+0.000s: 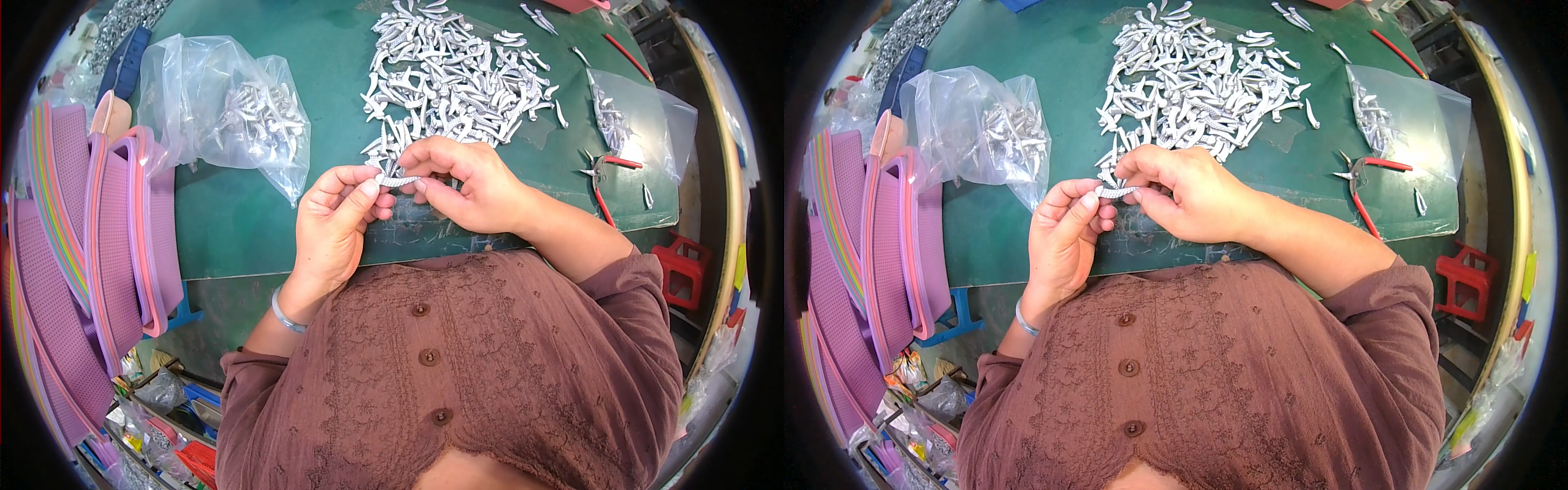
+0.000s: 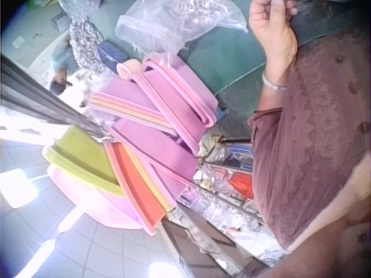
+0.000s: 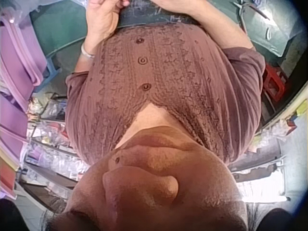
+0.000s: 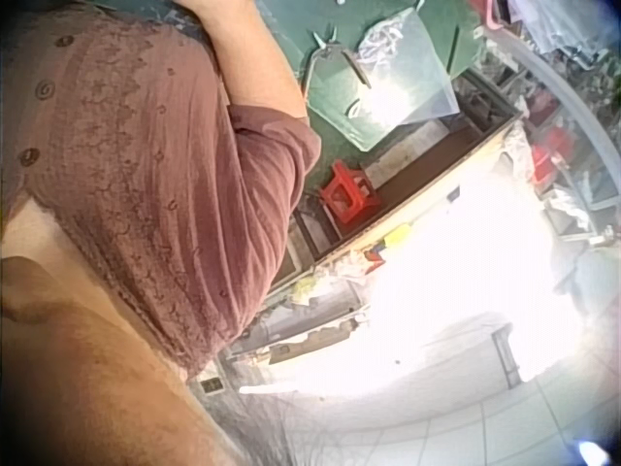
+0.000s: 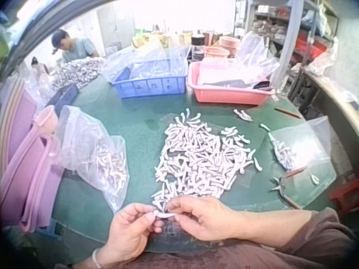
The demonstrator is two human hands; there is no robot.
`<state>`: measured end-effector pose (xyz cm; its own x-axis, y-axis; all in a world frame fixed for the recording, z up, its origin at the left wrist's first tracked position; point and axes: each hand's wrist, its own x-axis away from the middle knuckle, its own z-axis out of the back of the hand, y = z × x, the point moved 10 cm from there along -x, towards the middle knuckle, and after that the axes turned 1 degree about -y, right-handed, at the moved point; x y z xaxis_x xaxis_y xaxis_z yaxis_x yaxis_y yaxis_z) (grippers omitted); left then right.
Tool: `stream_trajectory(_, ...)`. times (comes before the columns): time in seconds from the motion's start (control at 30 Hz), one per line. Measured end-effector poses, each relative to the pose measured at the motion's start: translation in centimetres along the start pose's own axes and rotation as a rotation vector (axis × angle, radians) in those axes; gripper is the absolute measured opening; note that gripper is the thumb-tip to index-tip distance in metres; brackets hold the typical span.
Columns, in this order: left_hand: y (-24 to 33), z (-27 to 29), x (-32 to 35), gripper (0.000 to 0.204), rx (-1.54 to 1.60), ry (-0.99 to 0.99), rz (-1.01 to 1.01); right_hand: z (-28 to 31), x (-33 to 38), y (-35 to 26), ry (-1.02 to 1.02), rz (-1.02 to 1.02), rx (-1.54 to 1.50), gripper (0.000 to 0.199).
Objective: The person selects small silver components from a pile, fits a white piece into them by hand, and then uses pliers to secure a wire loop through the assembly.
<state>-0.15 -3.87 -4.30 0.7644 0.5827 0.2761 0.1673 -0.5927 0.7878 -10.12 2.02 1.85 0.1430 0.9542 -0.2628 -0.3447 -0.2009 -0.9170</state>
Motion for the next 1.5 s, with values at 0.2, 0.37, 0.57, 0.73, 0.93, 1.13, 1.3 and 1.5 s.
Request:
stream_trajectory(0.2, 0.05, -0.08, 0.04, 0.012, -0.004, 0.003, 0.005, 0.01, 0.02, 0.05, 0.0, 0.005, 0.016, 0.018)
stream_trajectory(0.37, -0.03, 0.06, 0.04, 0.012, -0.01, 0.012, 0.003, 0.01, 0.06, 0.13, 0.002, 0.004, 0.01, 0.019)
stream_trajectory(0.57, 0.05, 0.08, 0.12, 0.012, -0.019, 0.014, -0.001, -0.1, 0.0, 0.02, -0.004, 0.013, 0.024, 0.019)
stream_trajectory(0.73, -0.02, 0.08, 0.04, 0.012, -0.018, 0.015, -0.003, -0.02, 0.03, 0.13, -0.003, 0.008, 0.025, 0.019)
stream_trajectory(0.93, -0.17, 0.2, 0.03, 0.013, -0.014, 0.019, 0.003, -0.1, 0.07, 0.13, -0.006, 0.024, 0.017, 0.022)
stream_trajectory(1.13, -0.14, 0.2, -0.03, 0.013, -0.019, 0.013, -0.001, -0.17, 0.1, 0.16, -0.008, 0.042, 0.011, 0.026)
stream_trajectory(1.3, -0.18, 0.15, -0.09, 0.013, -0.015, 0.008, 0.0, -0.18, 0.15, 0.28, -0.012, 0.036, 0.013, 0.027)
stream_trajectory(1.5, -0.23, 0.07, -0.07, 0.012, -0.032, 0.019, 0.019, -0.65, 0.17, 0.26, -0.046, 0.032, 0.019, 0.024)
